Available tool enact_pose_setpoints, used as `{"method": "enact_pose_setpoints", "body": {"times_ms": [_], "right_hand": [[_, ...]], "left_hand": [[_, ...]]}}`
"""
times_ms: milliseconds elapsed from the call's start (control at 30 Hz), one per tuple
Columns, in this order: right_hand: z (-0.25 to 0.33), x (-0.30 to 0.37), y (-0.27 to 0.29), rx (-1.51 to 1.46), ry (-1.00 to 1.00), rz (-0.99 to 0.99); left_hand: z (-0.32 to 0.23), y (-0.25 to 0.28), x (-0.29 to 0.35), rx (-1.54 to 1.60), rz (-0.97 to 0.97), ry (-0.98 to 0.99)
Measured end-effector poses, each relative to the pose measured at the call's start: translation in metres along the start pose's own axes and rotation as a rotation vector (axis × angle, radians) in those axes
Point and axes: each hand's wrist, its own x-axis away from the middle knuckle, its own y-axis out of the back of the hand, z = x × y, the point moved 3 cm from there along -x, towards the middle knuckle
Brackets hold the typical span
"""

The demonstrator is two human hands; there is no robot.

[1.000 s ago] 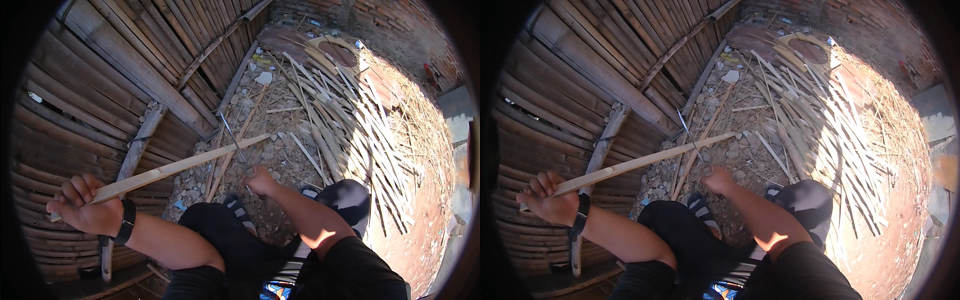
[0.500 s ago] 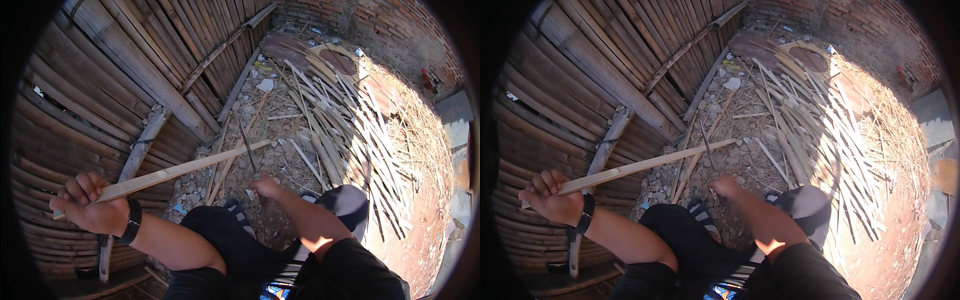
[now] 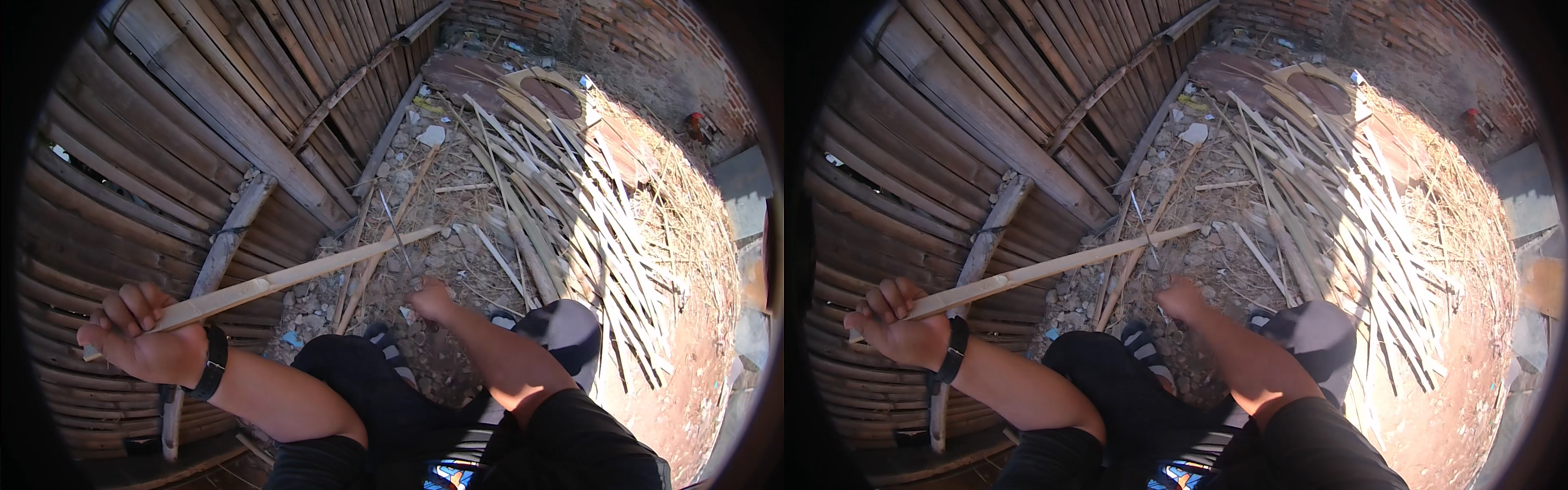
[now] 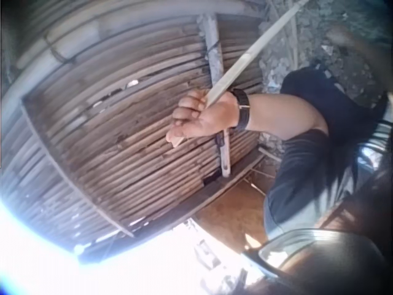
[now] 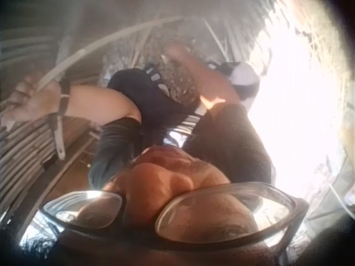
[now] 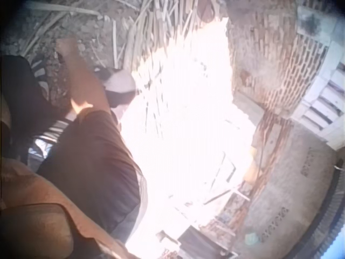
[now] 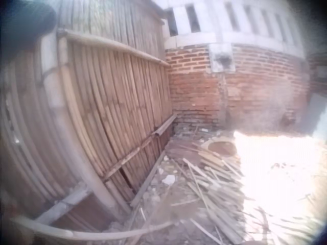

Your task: The person splits a long piece of bamboo into thin strips using a curved blade. They hold the bamboo with one hand and use the blade to slice along its length, then set the finished strips aside on the ground.

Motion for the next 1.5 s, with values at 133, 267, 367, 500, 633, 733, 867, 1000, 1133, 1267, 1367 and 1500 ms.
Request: {"method": "enact_pose_setpoints", "body": {"times_ms": [133,267,367,500,633,733,867,1000,1133,1267,1367,1500], "right_hand": [[0.058,0.034,-0.024,0.094,0.474,0.086],[0.022,0.021,-0.015,0.139,0.435,-0.013],[0.013,0.022,0.004,0.044,-0.096,-0.006],[0.018,0.013,-0.002,0.039,0.092,0.003],[0.066,0.043,-0.025,0.12,0.522,0.042],[0.029,0.017,-0.018,0.149,0.477,-0.051],[0.011,0.009,-0.005,-0.1,-0.026,0.026],[0.052,0.035,-0.023,0.123,0.578,-0.059],[0.053,0.038,-0.036,0.042,0.449,0.128],[-0.032,-0.022,-0.009,0.095,0.202,-0.106],[0.021,0.015,-0.012,-0.055,-0.024,0.105],[0.053,0.031,-0.031,0.032,0.515,0.093]], "left_hand": [[0.001,-0.007,0.003,0.022,0.056,-0.004],[0.002,-0.011,0.005,0.036,0.012,0.039],[-0.001,0.003,-0.001,0.012,0.0,0.025],[0.005,-0.004,0.002,0.019,-0.002,0.0],[0.0,-0.005,0.0,0.035,0.035,0.027],[0.003,-0.01,0.006,-0.028,-0.046,0.018],[0.002,0.004,-0.002,0.007,-0.011,0.026],[0.002,-0.001,0.0,0.012,0.009,0.007],[-0.001,-0.008,0.003,0.008,0.008,0.017],[0.008,-0.001,0.001,0.032,0.006,0.057],[-0.003,0.01,-0.006,-0.025,-0.019,0.01],[0.004,-0.003,0.001,0.003,0.013,0.009]]}}
